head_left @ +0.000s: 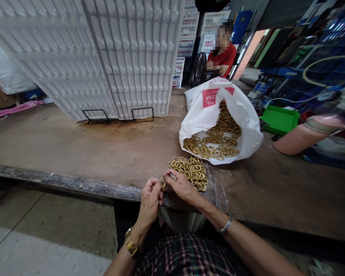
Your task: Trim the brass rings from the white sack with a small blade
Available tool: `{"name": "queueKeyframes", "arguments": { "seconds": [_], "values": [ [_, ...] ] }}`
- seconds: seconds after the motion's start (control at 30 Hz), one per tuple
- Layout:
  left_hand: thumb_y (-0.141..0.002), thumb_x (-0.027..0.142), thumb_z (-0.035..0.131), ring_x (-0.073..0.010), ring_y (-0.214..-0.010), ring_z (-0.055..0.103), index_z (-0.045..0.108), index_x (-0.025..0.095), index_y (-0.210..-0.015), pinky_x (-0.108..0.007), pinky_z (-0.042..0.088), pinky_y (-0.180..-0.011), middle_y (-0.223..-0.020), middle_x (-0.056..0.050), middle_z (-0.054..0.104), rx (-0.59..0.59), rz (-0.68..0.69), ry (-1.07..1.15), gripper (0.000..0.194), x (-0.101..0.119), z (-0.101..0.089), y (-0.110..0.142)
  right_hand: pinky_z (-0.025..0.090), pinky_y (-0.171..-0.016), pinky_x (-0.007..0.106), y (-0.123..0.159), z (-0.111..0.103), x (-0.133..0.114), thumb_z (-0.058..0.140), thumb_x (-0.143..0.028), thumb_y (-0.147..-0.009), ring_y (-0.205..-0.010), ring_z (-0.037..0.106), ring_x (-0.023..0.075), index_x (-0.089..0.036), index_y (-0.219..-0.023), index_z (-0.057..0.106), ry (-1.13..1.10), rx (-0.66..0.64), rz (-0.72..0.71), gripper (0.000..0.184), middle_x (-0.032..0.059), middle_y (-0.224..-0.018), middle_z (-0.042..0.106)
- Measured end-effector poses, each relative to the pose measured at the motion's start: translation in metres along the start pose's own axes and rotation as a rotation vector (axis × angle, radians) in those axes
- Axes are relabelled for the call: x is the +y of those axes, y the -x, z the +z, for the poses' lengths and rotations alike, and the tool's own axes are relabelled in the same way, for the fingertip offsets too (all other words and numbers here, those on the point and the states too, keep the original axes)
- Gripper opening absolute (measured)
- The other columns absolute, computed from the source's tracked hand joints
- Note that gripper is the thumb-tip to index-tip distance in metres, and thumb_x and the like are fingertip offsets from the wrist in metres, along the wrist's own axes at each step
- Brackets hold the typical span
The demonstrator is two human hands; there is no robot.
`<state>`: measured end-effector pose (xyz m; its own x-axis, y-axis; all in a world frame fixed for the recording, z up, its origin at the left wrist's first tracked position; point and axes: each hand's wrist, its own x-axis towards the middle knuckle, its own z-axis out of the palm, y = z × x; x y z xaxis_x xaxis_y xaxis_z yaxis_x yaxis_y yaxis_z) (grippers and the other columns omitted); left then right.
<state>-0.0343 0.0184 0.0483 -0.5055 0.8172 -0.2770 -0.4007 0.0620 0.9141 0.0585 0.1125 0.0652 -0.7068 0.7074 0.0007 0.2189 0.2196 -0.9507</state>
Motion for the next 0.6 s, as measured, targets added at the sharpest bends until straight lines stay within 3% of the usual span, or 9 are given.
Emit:
{"name": "queueKeyframes", "arguments": {
  "seconds": [0.07, 0.17, 0.33, 0.6],
  "values": [
    [-0.070, 0.052, 0.062, -0.0034, -0.037, 0.034, 0.048, 0.017, -0.072, -0.014, 0.025, -0.034, -0.048, 0.008, 0.045, 0.008, 0.038, -0.108, 0.037, 0.0000, -0.0004, -0.0001, 0.034, -0.059, 0.022, -0.0005, -0.0020, -0.0030, 0.044, -0.036, -0.083, -0.063, 0.044, 0.0112, -0.018, -0.082, 0.057, 0.053, -0.015, -0.040, 0.023, -0.0027, -0.067, 0.051],
    [-0.068, 0.054, 0.062, -0.0032, -0.037, 0.034, 0.049, 0.017, -0.070, -0.014, 0.025, -0.035, -0.048, 0.008, 0.043, 0.023, 0.060, -0.155, 0.039, 0.0022, 0.0010, 0.0008, 0.032, -0.056, 0.023, -0.0013, -0.0021, -0.0035, 0.044, -0.035, -0.082, -0.059, 0.042, 0.0108, -0.017, -0.070, 0.055, 0.089, -0.060, -0.070, 0.024, -0.0030, -0.062, 0.048],
    [-0.070, 0.052, 0.061, -0.0038, -0.038, 0.034, 0.050, 0.017, -0.076, -0.014, 0.024, -0.034, -0.052, 0.007, 0.045, 0.006, 0.008, -0.131, 0.037, 0.0038, 0.0013, 0.0028, 0.027, -0.048, 0.022, -0.0014, 0.0009, 0.0017, 0.042, -0.038, -0.082, -0.050, 0.034, 0.0084, -0.018, -0.057, 0.042, -0.013, -0.059, 0.026, 0.032, -0.0057, -0.051, 0.037],
    [-0.076, 0.043, 0.058, -0.0059, -0.041, 0.034, 0.053, 0.017, -0.081, -0.016, 0.027, -0.040, -0.050, 0.007, 0.043, -0.019, 0.063, -0.212, 0.027, -0.0033, -0.0024, -0.0003, 0.026, -0.049, 0.022, -0.0017, 0.0016, 0.0057, 0.042, -0.037, -0.081, -0.051, 0.034, 0.0087, -0.019, -0.055, 0.040, 0.003, -0.026, 0.035, 0.031, -0.0057, -0.052, 0.037]
  ]
}}
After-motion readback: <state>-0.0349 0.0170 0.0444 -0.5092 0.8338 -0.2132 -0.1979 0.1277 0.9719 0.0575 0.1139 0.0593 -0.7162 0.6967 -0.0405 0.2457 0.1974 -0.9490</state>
